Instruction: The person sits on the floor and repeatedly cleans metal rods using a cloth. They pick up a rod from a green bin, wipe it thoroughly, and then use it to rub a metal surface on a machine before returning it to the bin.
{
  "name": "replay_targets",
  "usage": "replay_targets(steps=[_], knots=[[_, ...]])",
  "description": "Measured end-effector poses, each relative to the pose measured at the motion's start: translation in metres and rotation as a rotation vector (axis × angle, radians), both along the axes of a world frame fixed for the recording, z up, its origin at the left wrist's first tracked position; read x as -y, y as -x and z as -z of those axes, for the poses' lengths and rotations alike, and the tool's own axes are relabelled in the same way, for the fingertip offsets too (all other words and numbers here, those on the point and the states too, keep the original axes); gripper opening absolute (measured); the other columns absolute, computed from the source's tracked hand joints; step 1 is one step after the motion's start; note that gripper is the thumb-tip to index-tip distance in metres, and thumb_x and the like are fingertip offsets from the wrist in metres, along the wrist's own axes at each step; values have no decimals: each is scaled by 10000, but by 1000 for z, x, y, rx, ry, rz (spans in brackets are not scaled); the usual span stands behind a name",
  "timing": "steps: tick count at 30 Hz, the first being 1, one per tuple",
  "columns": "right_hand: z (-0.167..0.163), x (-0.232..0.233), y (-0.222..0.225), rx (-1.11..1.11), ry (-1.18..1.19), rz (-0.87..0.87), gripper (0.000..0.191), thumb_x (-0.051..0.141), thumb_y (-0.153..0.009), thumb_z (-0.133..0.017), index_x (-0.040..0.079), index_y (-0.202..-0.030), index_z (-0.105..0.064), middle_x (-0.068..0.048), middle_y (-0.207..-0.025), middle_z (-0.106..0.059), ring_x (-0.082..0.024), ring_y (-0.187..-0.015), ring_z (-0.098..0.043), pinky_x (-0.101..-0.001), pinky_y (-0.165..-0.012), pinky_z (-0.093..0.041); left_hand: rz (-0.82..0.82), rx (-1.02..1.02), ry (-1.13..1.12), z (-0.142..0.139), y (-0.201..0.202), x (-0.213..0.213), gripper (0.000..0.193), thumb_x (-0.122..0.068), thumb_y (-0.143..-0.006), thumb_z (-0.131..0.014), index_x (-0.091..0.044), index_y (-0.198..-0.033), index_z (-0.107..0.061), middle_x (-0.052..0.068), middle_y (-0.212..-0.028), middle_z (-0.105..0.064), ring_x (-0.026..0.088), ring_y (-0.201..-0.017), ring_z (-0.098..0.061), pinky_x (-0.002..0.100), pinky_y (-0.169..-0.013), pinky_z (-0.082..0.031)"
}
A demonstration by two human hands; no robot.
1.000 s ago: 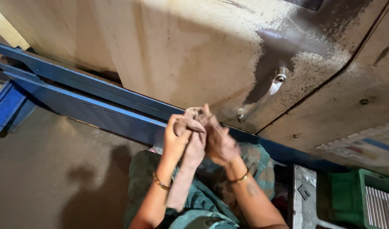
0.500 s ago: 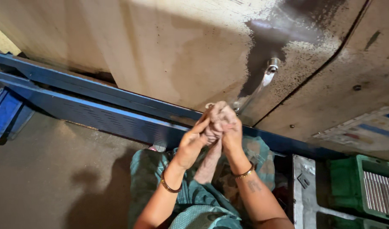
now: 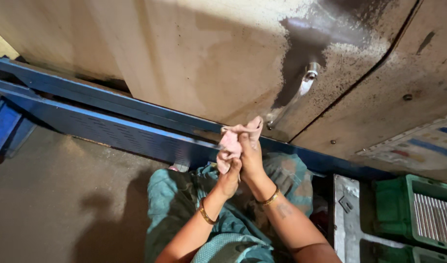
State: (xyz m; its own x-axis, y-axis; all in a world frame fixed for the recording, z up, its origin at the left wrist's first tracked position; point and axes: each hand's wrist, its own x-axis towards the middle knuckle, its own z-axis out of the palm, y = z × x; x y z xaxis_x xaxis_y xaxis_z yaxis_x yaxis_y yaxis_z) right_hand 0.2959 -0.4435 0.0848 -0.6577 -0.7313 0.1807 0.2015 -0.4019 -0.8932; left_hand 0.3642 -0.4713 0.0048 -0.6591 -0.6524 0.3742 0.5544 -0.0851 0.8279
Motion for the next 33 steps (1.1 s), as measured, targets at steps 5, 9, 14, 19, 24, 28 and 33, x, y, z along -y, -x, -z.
replay_targets(steps=[5, 9, 14, 19, 24, 28, 33], knots=[[8, -4, 21, 373, 171, 17, 486, 540, -1000, -537, 92, -1188, -561, -62, -1034, -638, -193, -949, -643, -361, -924, -570, 132, -121, 40, 2, 5, 3, 801, -510, -976, -738, 71, -1468, -490, 88, -1581, -389, 177, -1419, -440, 340, -1213, -366], [-13, -25, 58, 532, 435, -292, 480, 515, -1170, -594, 49, -1285, -578, -115, -1191, -629, -234, -994, -600, -372, -860, -487, 243, -89, -75, -24, -11, 24, 735, -554, -992, -646, 103, -1316, -585, 65, -1696, -333, 206, -1481, -388, 365, -1227, -321], [-22, -26, 47, -483, 21, 196, 700, 600, -917, -694, 23, -1291, -565, -165, -1454, -446, -279, -1394, -459, -410, -1179, -409, 668, -273, -584, -51, -23, 26, 763, -572, -1031, -484, -115, -1621, -328, 116, -1609, -438, 269, -1455, -420, 421, -1188, -330], [-17, -22, 4, -1043, -179, -150, 1019, 614, -952, -626, -2, -1626, -174, -282, -1694, -316, -390, -1623, -257, -447, -1321, -196, 459, -399, -640, -46, -4, 43, 454, -349, -1041, -546, -87, -1400, -454, 90, -1400, -537, 225, -1247, -527, 374, -1024, -449], [-21, -24, -13, -1001, -381, -316, 1363, 688, -904, -627, -70, -1547, 306, -397, -1612, -270, -456, -1529, -342, -429, -1238, -279, 127, -370, -532, -27, 16, 68, 148, -126, -1051, -608, -59, -1179, -580, 64, -1191, -635, 181, -1039, -634, 328, -861, -569], [-35, -33, -8, -1241, -578, -318, 1352, 689, -857, -669, -60, -1610, 167, -358, -1518, -364, -483, -1400, -469, -426, -1184, -386, -34, -249, -219, -35, 15, 73, 132, -39, -1045, -620, 0, -1170, -626, 113, -1144, -692, 193, -1017, -671, 331, -902, -571], [-62, -70, 17, -1001, -445, -318, 945, 609, -942, -663, 143, -1673, -288, -103, -1509, -660, -308, -1440, -598, -418, -1242, -464, -105, -93, -528, -74, -29, 78, 322, -72, -960, -629, -26, -1278, -601, 112, -1207, -639, 196, -979, -588, 333, -859, -506]])
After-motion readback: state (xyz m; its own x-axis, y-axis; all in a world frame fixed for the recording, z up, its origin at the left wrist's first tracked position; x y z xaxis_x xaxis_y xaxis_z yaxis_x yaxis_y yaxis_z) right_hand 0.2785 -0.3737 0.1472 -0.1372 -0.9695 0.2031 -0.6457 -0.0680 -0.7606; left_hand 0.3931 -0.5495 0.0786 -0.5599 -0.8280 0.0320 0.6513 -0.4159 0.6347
